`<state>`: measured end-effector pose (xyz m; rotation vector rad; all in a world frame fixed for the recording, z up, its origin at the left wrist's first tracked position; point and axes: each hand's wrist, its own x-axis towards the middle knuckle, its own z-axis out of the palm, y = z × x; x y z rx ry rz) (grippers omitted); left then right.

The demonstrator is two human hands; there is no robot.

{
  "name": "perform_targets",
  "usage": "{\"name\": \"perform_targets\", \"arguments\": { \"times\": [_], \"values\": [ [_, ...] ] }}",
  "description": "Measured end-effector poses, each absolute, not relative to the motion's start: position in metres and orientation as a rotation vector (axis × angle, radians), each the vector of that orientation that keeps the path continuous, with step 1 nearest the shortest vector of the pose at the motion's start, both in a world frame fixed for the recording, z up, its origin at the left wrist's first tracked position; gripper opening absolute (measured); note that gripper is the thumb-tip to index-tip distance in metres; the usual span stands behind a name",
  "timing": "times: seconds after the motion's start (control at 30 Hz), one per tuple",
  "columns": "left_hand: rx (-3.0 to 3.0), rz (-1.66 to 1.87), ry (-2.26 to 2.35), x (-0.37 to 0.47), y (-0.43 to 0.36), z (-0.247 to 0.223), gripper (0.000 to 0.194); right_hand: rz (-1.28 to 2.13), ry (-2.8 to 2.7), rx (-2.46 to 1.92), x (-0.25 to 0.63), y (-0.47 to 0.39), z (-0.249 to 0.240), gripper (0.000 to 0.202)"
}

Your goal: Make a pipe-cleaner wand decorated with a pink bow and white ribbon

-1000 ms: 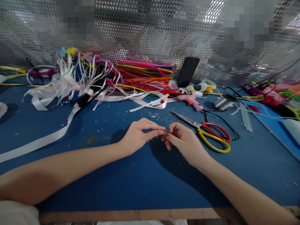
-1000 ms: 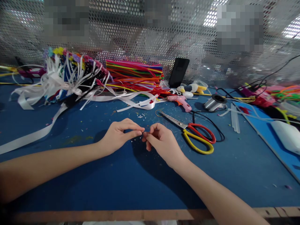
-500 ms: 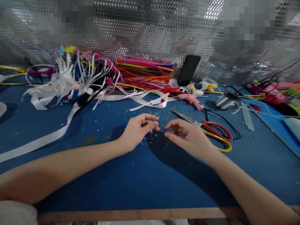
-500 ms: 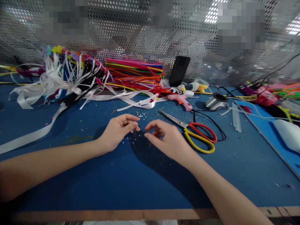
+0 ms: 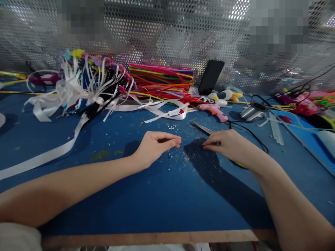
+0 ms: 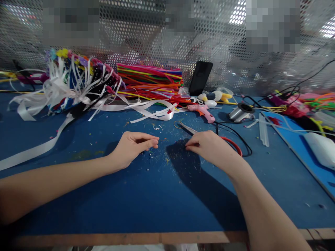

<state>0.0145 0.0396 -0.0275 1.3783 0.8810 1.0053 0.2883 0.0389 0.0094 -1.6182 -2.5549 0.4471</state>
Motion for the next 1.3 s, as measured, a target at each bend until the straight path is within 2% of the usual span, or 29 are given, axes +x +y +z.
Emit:
{"name": "perform_targets", "arguments": {
  "times": [0.23, 0.47, 0.73, 1.3],
  "values": [
    [1.525, 1.081, 0.87, 0.016, 0.037, -0.027, 0.016, 0.341, -2.484, -1.677, 0.281, 0.038, 0.009, 0.015],
    [1.737, 1.048, 0.925, 0.013, 0.035, -0.02, 0.023, 0.342, -2.085, -1.339, 0.248, 0.02, 0.013, 0.009],
    [1.941, 1.027, 0.832, 0.012, 0.032, -0.023, 0.018, 0.387, -2.132, -1.114, 0.242, 0.013, 0.008, 0.005],
    [1.97, 0.986, 0.8, 0.012, 0.031, -0.022, 0.018, 0.422, -2.163, -1.041, 0.236, 0.013, 0.009, 0.005]
  ]
}}
